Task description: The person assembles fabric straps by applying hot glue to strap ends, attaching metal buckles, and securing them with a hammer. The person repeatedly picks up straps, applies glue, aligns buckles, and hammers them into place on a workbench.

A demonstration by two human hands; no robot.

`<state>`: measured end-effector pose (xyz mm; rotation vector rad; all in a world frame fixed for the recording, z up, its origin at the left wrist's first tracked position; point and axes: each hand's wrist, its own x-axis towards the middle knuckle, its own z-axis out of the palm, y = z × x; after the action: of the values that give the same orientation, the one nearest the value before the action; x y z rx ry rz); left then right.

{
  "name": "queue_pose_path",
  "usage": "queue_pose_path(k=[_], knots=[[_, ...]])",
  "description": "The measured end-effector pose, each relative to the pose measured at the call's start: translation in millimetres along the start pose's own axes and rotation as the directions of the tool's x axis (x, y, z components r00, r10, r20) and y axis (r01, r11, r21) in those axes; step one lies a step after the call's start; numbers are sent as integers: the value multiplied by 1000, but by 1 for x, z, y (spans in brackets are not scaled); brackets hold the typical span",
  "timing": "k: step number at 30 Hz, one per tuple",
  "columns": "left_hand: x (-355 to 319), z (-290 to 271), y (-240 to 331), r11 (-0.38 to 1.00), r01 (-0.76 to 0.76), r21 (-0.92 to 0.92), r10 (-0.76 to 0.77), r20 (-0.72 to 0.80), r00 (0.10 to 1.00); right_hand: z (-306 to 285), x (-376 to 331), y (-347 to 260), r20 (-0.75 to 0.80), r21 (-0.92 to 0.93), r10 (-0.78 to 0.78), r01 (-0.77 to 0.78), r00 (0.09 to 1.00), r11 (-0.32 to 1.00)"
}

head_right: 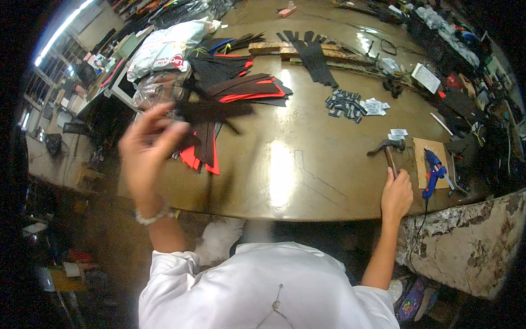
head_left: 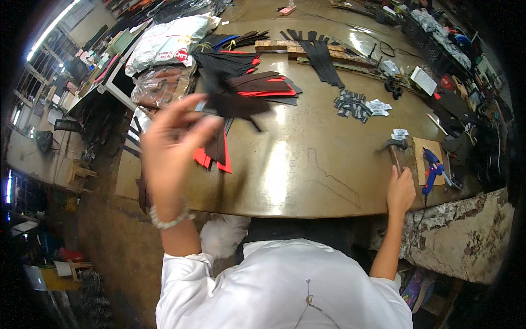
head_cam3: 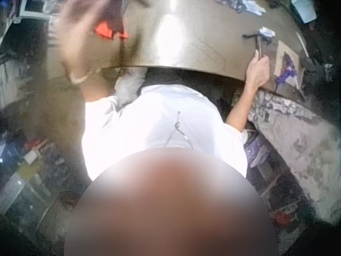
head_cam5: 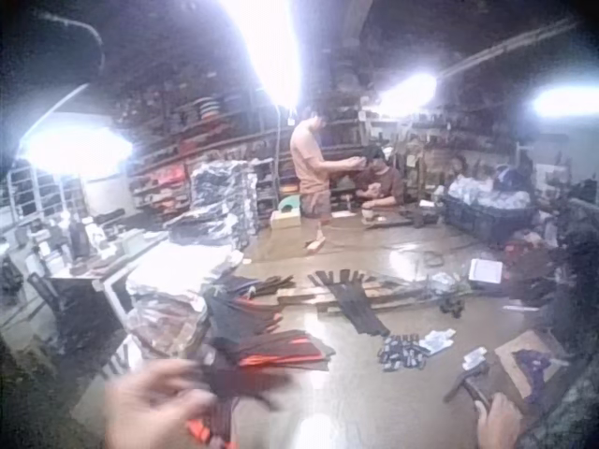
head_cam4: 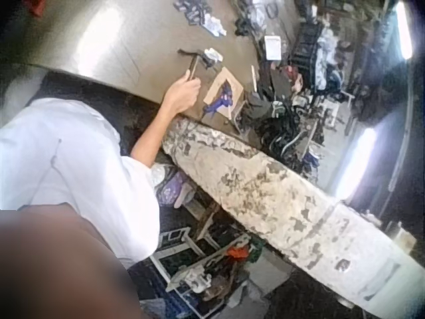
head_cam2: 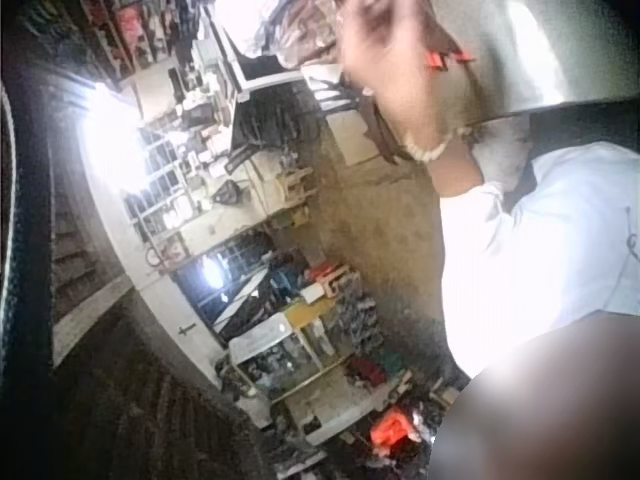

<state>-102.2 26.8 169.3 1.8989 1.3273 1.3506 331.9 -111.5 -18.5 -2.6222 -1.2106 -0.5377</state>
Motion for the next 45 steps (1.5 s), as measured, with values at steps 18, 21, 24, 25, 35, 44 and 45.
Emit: queue_pose_path(k=[18,21,24,25,35,44,45], knots=[[28,-151,-315,575,477,665,-238,-423,875,-15,5,-11,58,-20,13,-11,998,1000],[25,-115,-260,576,459,677,-57,-527,848,-18,36,-33,-365,-20,-228,238,903,971],[-2,-42,-184,928,159,336,-3,-421,907,2,100,-85,-294,547,-256,382,921,745],[-20,-18,-158,974,146,174,-81,-335,939,16,122,-109,-188,753,-294,330,937,569],[-100,6,-15,225,159,-961,945,254,204,111,213,-195,48,485,-474,394,879,781],[-83,-1,28,479,56,-876,862,481,157,87,237,-186,228,707,-480,195,847,679],[-86,0,29,413,21,-911,893,409,186,84,237,-186,198,712,-477,209,857,670]])
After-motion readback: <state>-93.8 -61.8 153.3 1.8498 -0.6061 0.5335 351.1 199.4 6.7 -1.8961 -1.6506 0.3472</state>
